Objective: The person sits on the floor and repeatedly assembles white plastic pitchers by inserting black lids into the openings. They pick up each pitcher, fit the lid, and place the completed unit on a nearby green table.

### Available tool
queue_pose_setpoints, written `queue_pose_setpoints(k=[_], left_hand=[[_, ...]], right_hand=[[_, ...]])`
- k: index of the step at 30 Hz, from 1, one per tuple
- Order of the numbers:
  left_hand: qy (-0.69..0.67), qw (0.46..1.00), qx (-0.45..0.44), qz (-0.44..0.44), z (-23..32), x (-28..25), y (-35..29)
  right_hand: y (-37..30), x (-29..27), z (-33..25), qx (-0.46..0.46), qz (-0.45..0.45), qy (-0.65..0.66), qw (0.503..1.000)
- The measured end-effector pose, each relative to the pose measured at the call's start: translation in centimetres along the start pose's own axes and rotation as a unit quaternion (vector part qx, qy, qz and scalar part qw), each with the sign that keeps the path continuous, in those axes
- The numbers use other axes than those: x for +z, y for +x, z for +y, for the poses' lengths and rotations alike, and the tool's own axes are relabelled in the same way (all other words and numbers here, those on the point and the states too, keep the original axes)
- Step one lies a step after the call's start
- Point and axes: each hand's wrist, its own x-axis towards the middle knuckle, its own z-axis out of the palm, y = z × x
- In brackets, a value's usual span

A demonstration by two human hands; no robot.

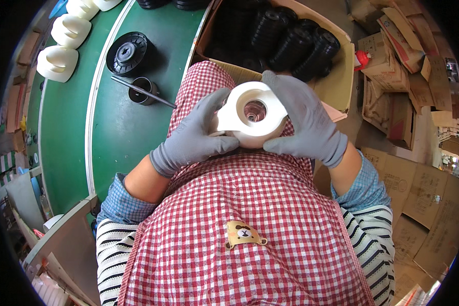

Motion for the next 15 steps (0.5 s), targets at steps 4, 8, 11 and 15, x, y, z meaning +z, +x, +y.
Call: queue_pose_setpoints(k=[4, 8, 11, 15], left_hand=[[0.045, 0.999, 0.016, 0.01, -0.2, 0.4, -1.0], [0.021, 1.0, 0.007, 0.016, -1.6, -0.6, -1.9], [0.004, 1.0, 0.016, 0.027, -1.0, 0.6, -2.3], [0.172, 0.983, 0.06, 0.031, 0.0, 2.4, -2.6]], right_hand=[[-0.5, -0.4, 0.7, 0.053, -0.034, -0.02, 0.998], [-1.2, 0.5, 1.0, 0.025, -0.001, 0.005, 1.0], [0.0, -1.1, 0.3, 0.049, 0.007, 0.105, 0.993], [2.1, -1.5, -2.2, 0.15, -0.112, -0.107, 0.977]])
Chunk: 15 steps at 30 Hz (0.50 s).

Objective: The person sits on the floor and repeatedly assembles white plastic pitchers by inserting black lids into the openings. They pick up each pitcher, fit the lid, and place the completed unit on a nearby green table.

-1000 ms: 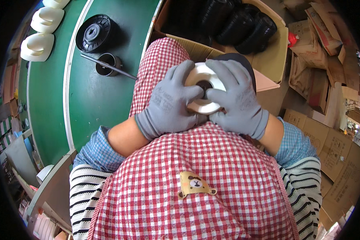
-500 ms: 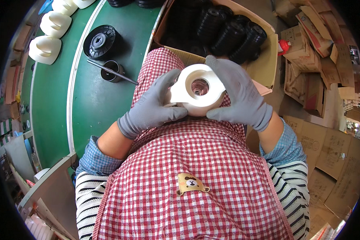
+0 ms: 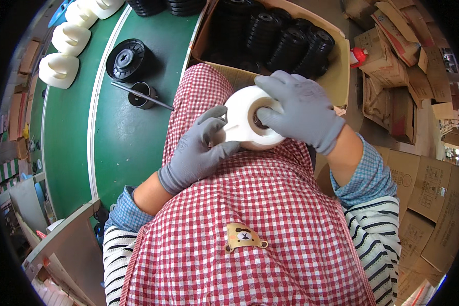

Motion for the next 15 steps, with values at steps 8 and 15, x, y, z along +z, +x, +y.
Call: queue_pose_setpoints(k=[8, 15], left_hand=[[0.126, 0.992, 0.027, -0.004, 0.1, 0.5, 0.1], [0.112, 0.993, 0.024, -0.012, -0.1, 0.4, 0.3]], right_hand=[[0.3, 2.2, 0.7, 0.009, -0.02, -0.05, 0.998], [0.5, 2.9, 1.1, -0.005, -0.009, -0.032, 0.999]])
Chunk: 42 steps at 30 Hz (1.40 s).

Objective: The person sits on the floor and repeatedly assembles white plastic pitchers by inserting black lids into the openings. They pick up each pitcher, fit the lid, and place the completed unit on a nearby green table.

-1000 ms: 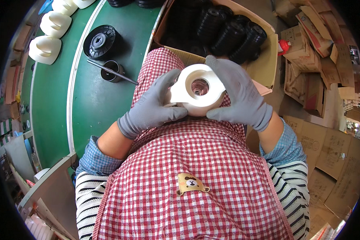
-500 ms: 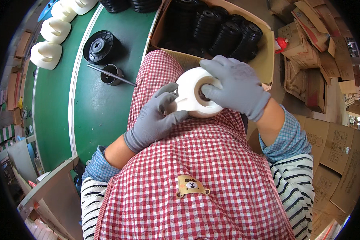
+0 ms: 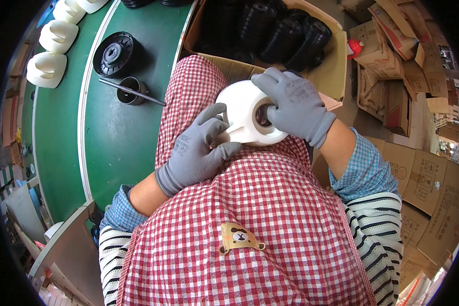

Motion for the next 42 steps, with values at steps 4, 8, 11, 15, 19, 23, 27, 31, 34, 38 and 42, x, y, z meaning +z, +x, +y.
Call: queue_pose_setpoints(k=[4, 8, 11, 15, 19, 23, 27, 31, 34, 38, 42], left_hand=[[-0.076, 0.996, -0.048, -0.027, -0.1, -0.5, 0.1], [-0.123, 0.99, -0.067, -0.021, -0.4, -0.6, -0.4], [-0.168, 0.982, -0.082, 0.006, -0.1, -0.8, -0.5], [-0.251, 0.912, -0.315, 0.079, -2.6, -2.4, -1.2], [-0.439, 0.817, -0.364, -0.086, -3.1, -2.5, -0.3], [-0.586, 0.782, -0.209, -0.032, -3.9, -2.0, 3.1], [-0.39, 0.909, -0.138, -0.049, -4.1, -5.1, 4.6], [-0.294, 0.947, -0.107, -0.066, -2.8, -0.3, 4.0], [-0.162, 0.966, -0.148, -0.136, -4.8, 1.7, 1.0], [-0.031, 0.974, -0.222, -0.028, -2.9, -4.1, 6.5], [0.165, 0.941, 0.198, -0.221, -4.6, -6.2, 16.8]], right_hand=[[-0.2, -1.3, 1.6, -0.033, 0.009, 0.038, 0.999], [-1.1, -4.0, 3.9, 0.126, -0.082, 0.284, 0.947], [-3.0, 0.8, 5.7, 0.09, 0.0, 0.483, 0.871], [-3.8, 0.7, 5.4, 0.086, 0.056, 0.578, 0.809], [-5.4, -2.4, 3.7, 0.014, 0.126, 0.563, 0.816], [-7.9, -3.1, 4.5, -0.103, 0.106, 0.388, 0.91], [-8.4, -3.6, 6.5, -0.125, 0.226, 0.177, 0.95], [-3.6, -1.0, 6.4, -0.147, 0.308, 0.136, 0.93], [-1.9, 6.6, 6.5, -0.107, 0.257, 0.181, 0.943], [-1.9, 5.6, 7.0, -0.157, 0.192, 0.289, 0.925], [1.1, 2.2, 9.6, -0.257, 0.167, 0.193, 0.932]])
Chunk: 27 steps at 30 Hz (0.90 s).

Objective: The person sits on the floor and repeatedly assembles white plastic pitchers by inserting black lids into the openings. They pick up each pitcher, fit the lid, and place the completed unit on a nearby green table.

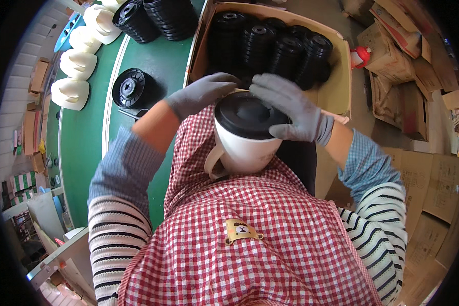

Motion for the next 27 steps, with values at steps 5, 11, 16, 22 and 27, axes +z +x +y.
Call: queue_pose_setpoints(k=[5, 11, 16, 22, 27], left_hand=[[-0.379, 0.922, 0.031, -0.069, -3.0, 3.9, 7.0], [-0.119, 0.969, -0.144, -0.164, 0.5, 1.6, 11.0], [-0.273, 0.928, -0.17, -0.189, 1.1, -0.9, 7.3], [-0.364, 0.915, -0.042, -0.169, -1.9, 2.3, 6.9], [-0.098, 0.96, -0.171, -0.199, 0.9, 0.9, 10.3]], right_hand=[[4.1, -0.6, 2.4, -0.079, -0.113, 0.085, 0.987], [7.6, 2.8, -4.6, -0.085, -0.111, -0.001, 0.99], [5.9, 1.3, 0.5, -0.168, -0.046, 0.13, 0.976], [6.5, 1.6, 1.2, -0.158, -0.165, 0.177, 0.957], [7.1, 2.3, -3.3, -0.099, -0.147, 0.066, 0.982]])
